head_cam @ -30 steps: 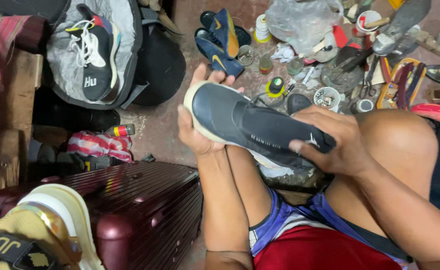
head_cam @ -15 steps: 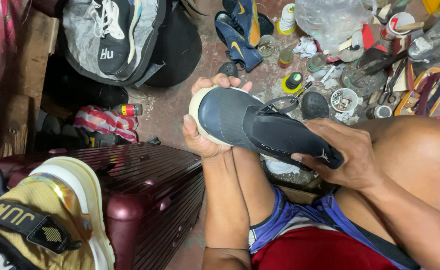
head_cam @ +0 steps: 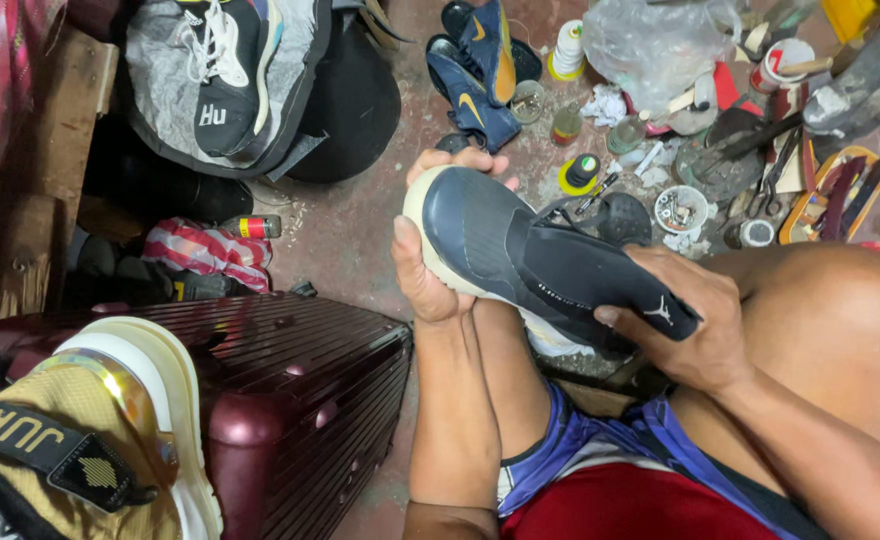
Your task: The person cleans a black sneaker using a white cloth, wiping the upper, sole, and heel. They then pick up a second black sneaker and repeat the wiping process on its upper and sole.
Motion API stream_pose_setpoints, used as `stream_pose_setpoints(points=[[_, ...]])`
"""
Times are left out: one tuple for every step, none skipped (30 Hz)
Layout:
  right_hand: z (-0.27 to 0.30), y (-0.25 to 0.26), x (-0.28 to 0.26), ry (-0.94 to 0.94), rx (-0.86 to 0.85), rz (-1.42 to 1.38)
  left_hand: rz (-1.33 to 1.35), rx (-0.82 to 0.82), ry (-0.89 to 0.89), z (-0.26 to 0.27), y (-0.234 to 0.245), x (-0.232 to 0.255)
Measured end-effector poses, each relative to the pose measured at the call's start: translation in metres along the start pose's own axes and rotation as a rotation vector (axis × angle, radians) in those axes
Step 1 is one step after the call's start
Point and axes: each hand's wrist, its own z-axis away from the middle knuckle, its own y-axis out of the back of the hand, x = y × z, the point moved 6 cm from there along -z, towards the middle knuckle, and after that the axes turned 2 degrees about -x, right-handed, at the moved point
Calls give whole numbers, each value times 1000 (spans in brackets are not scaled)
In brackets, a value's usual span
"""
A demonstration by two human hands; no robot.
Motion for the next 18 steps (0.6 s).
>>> stream_pose_setpoints(points=[[-2,1,0,-5,9,6,0,-11,1,-1,-1,0],[0,1,-2,-26,6,6,1,-19,16,0,-1,0],[1,0,-3,-46,3,6,1,-20,24,2,-1,2],[0,0,-4,-59,2,7,1,-26,25,1,-2,3],[-2,1,-8,-13,6,20,1,-33,27,1,-3,3],[-2,1,-12,29,10,30,19,-71,1,1,-5,4],[-3,0,-15,72,14,41,36,-108,-25,1,-7,5],[-1,-2,-18,104,22,53,61,-132,-49,5,-9,5],[1,-4,-21,136,30,65,86,-157,-73,10,-11,6],[2,-6,-23,175,43,80,121,-185,-104,9,-12,4],[5,-9,-27,207,76,89,146,-211,-119,11,-13,4],[7,-12,-31,255,114,103,171,-252,-145,6,-15,2],[8,-14,-32,304,153,116,185,-290,-154,3,-16,2],[11,-16,-33,330,158,127,199,-315,-160,5,-16,2],[14,-19,-32,356,164,137,197,-344,-167,6,-16,3],[17,-22,-32,377,168,149,198,-370,-171,8,-16,3],[21,-25,-31,373,167,152,198,-397,-174,11,-15,4],[23,-27,-29,367,170,159,175,-398,-146,11,-14,2]])
